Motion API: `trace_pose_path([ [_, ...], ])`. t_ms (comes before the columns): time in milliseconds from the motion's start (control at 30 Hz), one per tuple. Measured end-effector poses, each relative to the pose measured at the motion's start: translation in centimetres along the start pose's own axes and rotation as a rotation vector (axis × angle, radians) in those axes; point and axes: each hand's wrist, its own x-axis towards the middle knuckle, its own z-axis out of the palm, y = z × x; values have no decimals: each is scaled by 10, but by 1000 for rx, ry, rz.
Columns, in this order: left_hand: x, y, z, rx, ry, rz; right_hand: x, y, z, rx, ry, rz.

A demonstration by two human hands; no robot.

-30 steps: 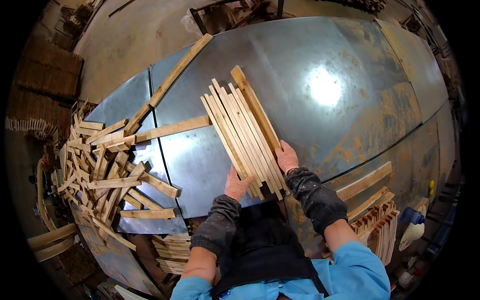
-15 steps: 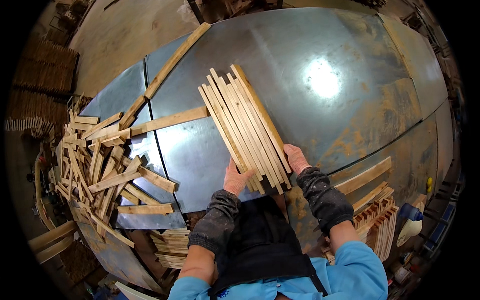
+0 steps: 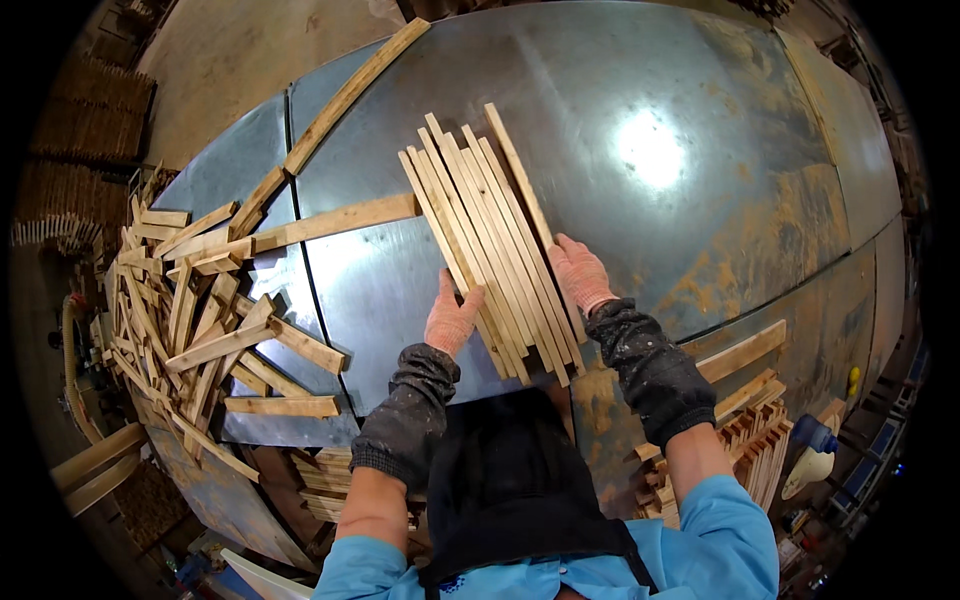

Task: The person gathers and stacks thin wooden slats on a metal workbench in a workshop. They repeatedly pick up bundles of wood, align them, and place them into neat piles, occasionally moving between different sections of the table.

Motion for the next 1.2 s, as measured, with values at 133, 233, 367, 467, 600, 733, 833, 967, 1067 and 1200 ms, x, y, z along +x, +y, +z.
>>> trace_pose_path([
  [133,17,8,-3,44,-109,-16,2,-46,18,-126,-64,165],
  [233,15,5,2,113,-100,-54,-5,-47,18,-80,-45,184],
  [367,-4,-9,-6,-501,-160,-36,-35,-58,24,-11,-74,201],
  [467,-32,-10,-25,-788,-188,2,-72,-75,15,-8,-74,176],
  [600,-69,-3,-52,-1000,-291,5,-119,-111,3,-15,-8,208],
  [733,-108,0,-78,-1017,-306,71,-160,-131,5,-59,92,157],
  [833,-130,-5,-99,-1032,-327,133,-186,-153,5,-52,130,99],
  [967,-152,-11,-129,-1077,-315,167,-206,-182,7,-56,170,0],
  [1067,-182,-11,-149,-1118,-220,195,-214,-196,14,-76,186,-93],
  [1200,-220,-28,-162,-1165,-76,321,-234,-229,10,-39,123,-254],
])
